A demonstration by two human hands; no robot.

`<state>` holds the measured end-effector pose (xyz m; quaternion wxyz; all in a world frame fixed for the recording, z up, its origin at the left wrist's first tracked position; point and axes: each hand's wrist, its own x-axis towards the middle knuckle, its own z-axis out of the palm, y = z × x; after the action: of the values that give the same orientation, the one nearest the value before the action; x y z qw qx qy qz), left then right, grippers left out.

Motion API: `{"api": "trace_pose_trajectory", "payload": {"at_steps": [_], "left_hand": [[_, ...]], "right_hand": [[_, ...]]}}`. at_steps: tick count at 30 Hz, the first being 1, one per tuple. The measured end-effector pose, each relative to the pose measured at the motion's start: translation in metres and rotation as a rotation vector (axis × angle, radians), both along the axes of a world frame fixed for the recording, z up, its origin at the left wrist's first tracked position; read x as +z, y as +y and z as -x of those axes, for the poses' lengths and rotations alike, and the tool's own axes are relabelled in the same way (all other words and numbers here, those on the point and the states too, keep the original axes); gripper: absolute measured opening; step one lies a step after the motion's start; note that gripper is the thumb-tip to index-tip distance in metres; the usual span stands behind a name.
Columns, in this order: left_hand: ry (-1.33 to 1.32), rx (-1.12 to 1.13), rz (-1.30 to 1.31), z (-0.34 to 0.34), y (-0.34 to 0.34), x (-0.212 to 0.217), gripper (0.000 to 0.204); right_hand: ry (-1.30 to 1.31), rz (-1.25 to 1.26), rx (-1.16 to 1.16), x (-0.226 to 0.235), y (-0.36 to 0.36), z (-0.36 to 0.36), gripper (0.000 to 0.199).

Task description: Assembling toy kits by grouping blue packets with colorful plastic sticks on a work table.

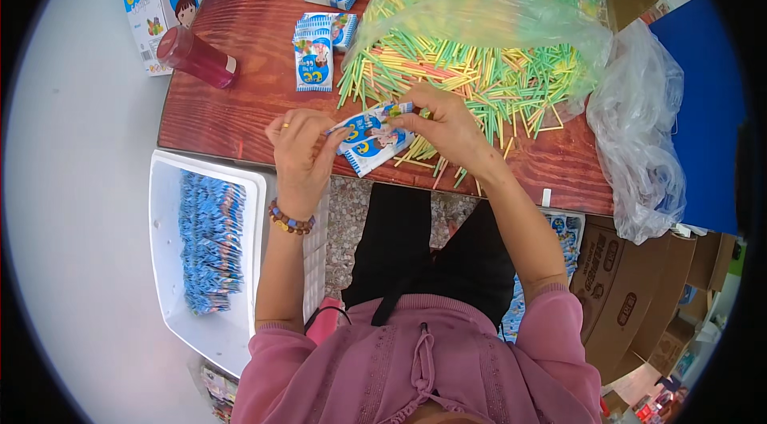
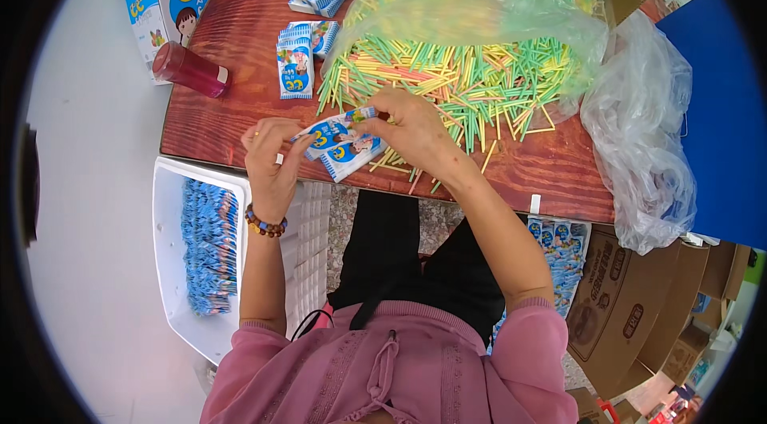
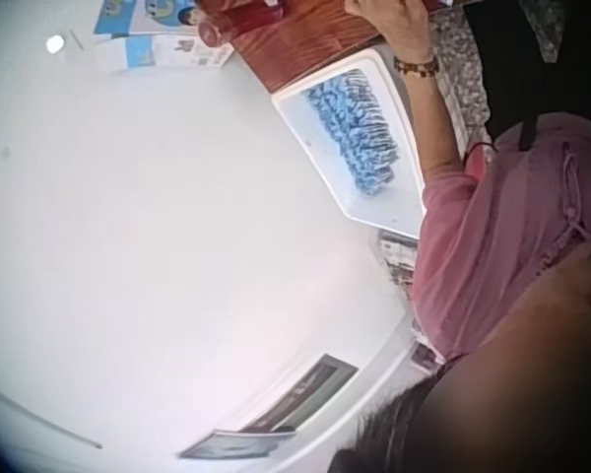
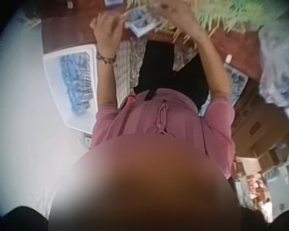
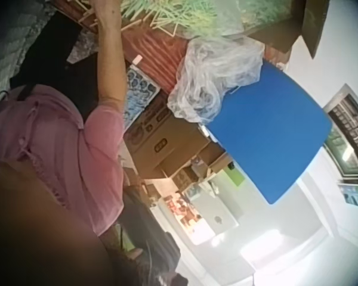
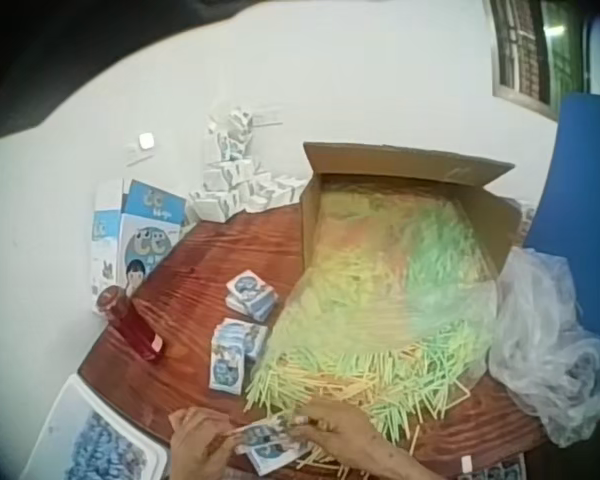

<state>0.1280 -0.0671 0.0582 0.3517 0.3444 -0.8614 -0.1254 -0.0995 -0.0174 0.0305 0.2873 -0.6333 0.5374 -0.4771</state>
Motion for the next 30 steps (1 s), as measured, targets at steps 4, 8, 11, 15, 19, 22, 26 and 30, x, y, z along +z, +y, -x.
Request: {"api": "trace_pose_trajectory", "payload": {"at_steps": [4,8,11,15,19,22,26,30], "left_hand": [[0.691,-0.144,-0.820,0.022,0.016,-0.014,0.027],[0.751,-0.159,-1.000,0.037,0.025,-0.020,0.026],[0.730,-0.122,-1.088,0.042,0.029,-0.027,0.022],[0.711,-0.159,-1.035,0.049,0.035,-0.025,0.020],[0.630,-0.193,-1.089,0.049,0.036,-0.023,0.018],[0.618,-0.162,-1.068,0.052,0.041,-0.025,0.017],[0.715,-0.105,-1.091,0.056,0.052,-0.026,0.013],[0.746,-0.091,-1.106,0.053,0.056,-0.035,0.011]], "right_hand": [[-0.217,-0.216,0.099,0.011,0.014,0.001,0.017],[-0.451,-0.297,0.069,-0.004,0.035,0.011,0.013],[-0.566,-0.284,0.046,-0.002,0.046,0.012,0.013],[-0.467,-0.319,0.052,-0.004,0.057,0.019,0.013],[-0.505,-0.294,0.050,-0.004,0.062,0.020,0.012],[-0.535,-0.331,-0.005,-0.010,0.066,0.020,0.009],[-0.461,-0.315,-0.053,-0.012,0.070,0.022,0.013],[-0.381,-0.327,-0.056,-0.005,0.074,0.023,0.017]]}}
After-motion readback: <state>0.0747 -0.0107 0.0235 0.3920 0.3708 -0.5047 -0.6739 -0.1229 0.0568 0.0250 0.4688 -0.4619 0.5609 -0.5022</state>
